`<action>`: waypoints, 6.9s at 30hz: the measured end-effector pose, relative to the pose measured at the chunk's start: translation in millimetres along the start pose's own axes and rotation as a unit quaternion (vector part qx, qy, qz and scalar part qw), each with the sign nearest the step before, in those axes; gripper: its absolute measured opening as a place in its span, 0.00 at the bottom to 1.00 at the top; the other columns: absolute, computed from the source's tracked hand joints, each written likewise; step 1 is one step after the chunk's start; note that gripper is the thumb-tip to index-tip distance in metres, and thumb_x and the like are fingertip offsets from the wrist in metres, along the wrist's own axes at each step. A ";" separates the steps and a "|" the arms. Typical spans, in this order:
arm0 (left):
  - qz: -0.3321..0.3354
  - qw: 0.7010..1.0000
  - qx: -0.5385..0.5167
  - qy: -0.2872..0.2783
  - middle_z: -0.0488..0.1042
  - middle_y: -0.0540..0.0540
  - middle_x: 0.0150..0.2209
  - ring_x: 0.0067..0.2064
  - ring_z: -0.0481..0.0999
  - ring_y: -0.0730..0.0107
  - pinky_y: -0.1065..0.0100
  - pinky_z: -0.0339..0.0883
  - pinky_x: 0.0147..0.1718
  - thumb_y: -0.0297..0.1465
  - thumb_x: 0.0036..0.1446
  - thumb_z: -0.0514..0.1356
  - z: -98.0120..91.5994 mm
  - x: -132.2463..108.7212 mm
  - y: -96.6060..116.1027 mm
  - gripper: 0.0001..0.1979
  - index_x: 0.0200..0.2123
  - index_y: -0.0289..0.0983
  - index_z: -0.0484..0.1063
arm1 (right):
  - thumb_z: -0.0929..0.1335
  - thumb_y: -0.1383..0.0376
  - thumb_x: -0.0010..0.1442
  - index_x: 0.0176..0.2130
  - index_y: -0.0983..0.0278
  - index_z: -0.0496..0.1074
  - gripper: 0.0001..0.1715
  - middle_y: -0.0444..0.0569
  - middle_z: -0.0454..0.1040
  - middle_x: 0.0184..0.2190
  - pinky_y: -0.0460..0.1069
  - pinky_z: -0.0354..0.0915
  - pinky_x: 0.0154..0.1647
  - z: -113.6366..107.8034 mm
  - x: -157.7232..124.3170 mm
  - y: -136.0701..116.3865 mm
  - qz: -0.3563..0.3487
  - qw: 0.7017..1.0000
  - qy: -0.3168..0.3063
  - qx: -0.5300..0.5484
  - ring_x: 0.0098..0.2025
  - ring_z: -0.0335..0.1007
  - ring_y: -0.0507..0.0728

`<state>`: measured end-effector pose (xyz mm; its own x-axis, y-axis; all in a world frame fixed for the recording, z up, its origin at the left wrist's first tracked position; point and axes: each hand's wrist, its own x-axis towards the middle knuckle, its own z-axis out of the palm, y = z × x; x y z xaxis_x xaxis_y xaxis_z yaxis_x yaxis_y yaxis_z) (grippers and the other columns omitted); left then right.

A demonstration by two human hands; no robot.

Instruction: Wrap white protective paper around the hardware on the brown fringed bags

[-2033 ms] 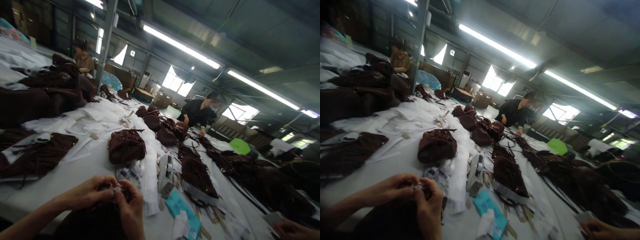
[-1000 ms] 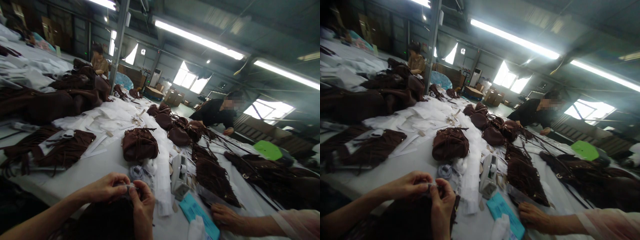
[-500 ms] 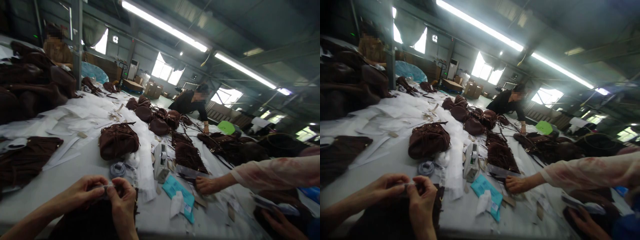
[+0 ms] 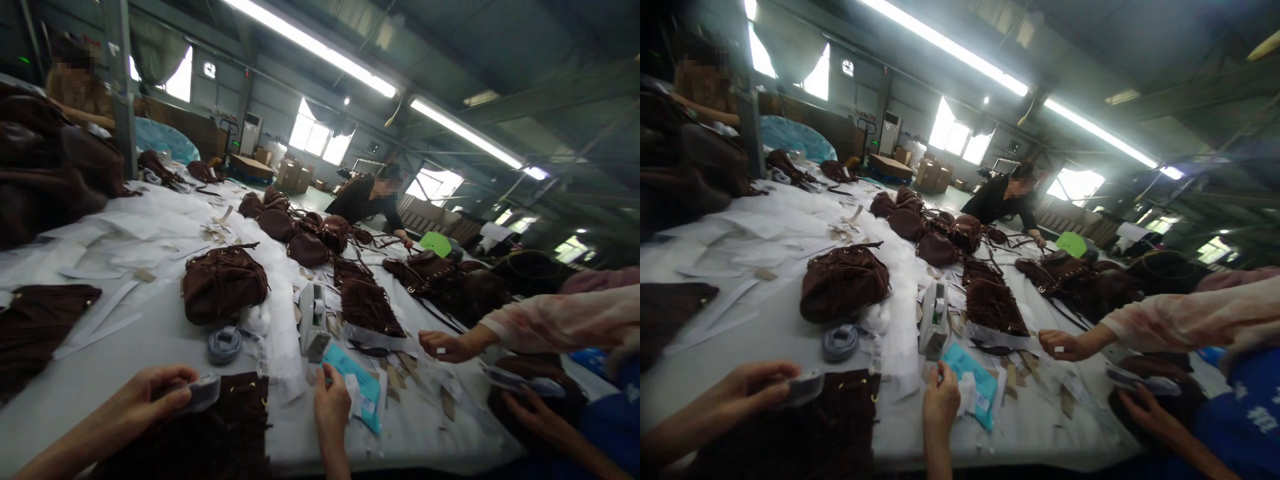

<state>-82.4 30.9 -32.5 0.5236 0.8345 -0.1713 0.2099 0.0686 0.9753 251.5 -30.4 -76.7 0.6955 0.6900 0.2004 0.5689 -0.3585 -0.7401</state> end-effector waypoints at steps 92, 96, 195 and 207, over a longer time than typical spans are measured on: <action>0.120 0.981 -0.155 -0.007 0.68 0.54 0.26 0.23 0.58 0.79 0.77 0.51 0.21 0.36 0.54 0.61 7.0 5.1 20.2 0.17 0.46 0.35 0.71 | 0.69 0.43 0.49 0.36 0.67 0.80 0.31 0.49 0.80 0.28 0.45 0.66 0.30 82.5 -93.0 -105.6 -0.039 0.941 -0.189 0.278 0.30 0.73 0.58; 0.120 0.976 -0.178 -0.018 0.68 0.54 0.25 0.24 0.59 0.77 0.76 0.52 0.24 0.37 0.54 0.61 5.2 1.4 27.9 0.15 0.41 0.33 0.74 | 0.69 0.44 0.51 0.32 0.64 0.79 0.26 0.46 0.79 0.25 0.44 0.64 0.27 80.9 -90.9 -103.7 -0.099 0.949 -0.164 0.250 0.28 0.72 0.56; 0.102 0.993 0.020 0.056 0.54 0.54 0.19 0.21 0.52 0.77 0.73 0.47 0.19 0.44 0.60 0.48 25.4 21.5 16.7 0.23 0.17 0.37 0.58 | 0.60 0.70 0.63 0.43 0.60 0.66 0.10 0.46 0.71 0.33 0.58 0.61 0.46 32.6 -44.3 -129.7 -0.639 0.729 -0.246 -0.021 0.36 0.67 0.59; 0.073 0.988 -0.109 -0.086 0.65 0.54 0.24 0.26 0.60 0.75 0.75 0.55 0.25 0.30 0.43 0.62 10.8 0.0 36.3 0.07 0.29 0.34 0.73 | 0.62 0.68 0.65 0.54 0.56 0.66 0.19 0.45 0.74 0.33 0.62 0.49 0.59 31.9 -48.4 -117.7 -0.667 0.724 -0.173 0.031 0.41 0.70 0.58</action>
<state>-65.9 27.5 1.4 0.6720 0.7400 -0.0304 -0.0513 0.0874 0.9949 136.9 -1.5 -19.8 -0.6124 0.5163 0.5987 0.6050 0.7935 -0.0655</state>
